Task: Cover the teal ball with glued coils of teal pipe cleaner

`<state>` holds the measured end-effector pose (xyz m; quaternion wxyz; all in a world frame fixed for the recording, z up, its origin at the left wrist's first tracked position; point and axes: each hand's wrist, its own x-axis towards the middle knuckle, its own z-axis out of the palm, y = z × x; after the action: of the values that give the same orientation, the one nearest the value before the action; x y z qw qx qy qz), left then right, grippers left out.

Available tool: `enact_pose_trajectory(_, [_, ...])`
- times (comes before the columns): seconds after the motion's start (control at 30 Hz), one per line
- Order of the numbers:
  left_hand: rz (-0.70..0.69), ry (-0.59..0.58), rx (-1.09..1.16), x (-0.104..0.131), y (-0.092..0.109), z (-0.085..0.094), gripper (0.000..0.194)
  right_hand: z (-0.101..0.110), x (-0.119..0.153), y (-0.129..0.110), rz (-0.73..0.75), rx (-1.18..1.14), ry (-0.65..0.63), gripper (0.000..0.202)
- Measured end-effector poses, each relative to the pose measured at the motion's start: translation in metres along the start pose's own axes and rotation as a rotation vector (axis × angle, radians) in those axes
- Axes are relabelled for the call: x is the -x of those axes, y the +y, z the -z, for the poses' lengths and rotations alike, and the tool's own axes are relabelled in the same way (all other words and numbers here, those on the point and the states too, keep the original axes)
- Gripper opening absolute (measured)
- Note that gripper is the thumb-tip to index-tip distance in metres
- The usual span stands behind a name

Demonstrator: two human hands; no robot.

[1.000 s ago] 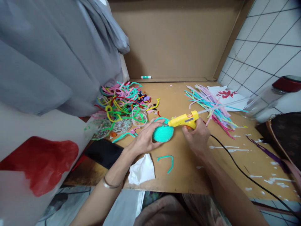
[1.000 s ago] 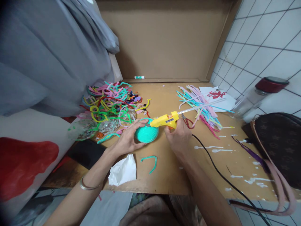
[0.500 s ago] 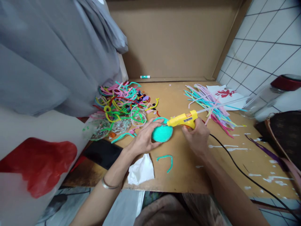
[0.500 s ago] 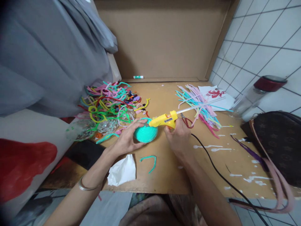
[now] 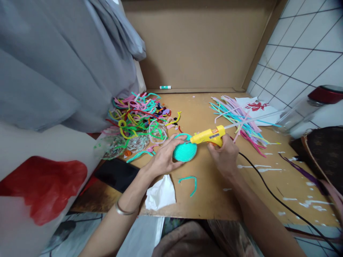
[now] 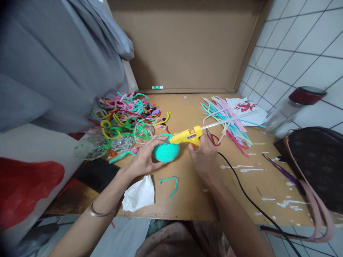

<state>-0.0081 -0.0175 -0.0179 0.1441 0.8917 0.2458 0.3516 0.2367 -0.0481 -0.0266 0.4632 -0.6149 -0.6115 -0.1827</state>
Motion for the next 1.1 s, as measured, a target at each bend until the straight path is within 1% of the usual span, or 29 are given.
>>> enact_pose_trajectory(0.17, [-0.012, 0.01, 0.015, 0.0003, -0.0007, -0.0009, 0.073, 0.001, -0.0005, -0.0004, 0.004, 0.005, -0.009, 0.012])
enact_pose_trajectory(0.3, [0.005, 0.002, 0.01, -0.0002, 0.0014, 0.0005, 0.071, 0.0016, -0.0009, 0.0018, 0.012, -0.002, -0.032, 0.013])
enact_pose_trajectory(0.5, [0.0, 0.006, 0.008, -0.0003, 0.0012, 0.0005, 0.071, 0.0036, -0.0039, 0.0013, 0.003, -0.017, -0.023, 0.012])
enact_pose_trajectory(0.67, [-0.016, 0.008, -0.005, 0.0001, -0.0007, -0.0009, 0.072, 0.0038, -0.0043, 0.0012, -0.006, -0.018, -0.037, 0.015])
enact_pose_trajectory(1.0, [-0.019, 0.021, -0.019, -0.0008, 0.0027, 0.0009, 0.071, 0.0032, -0.0039, 0.0004, -0.011, -0.033, -0.043, 0.011])
enact_pose_trajectory(1.1, [-0.026, 0.022, -0.014, -0.0006, 0.0022, 0.0004, 0.071, 0.0043, -0.0054, 0.0021, -0.023, -0.026, -0.038, 0.014])
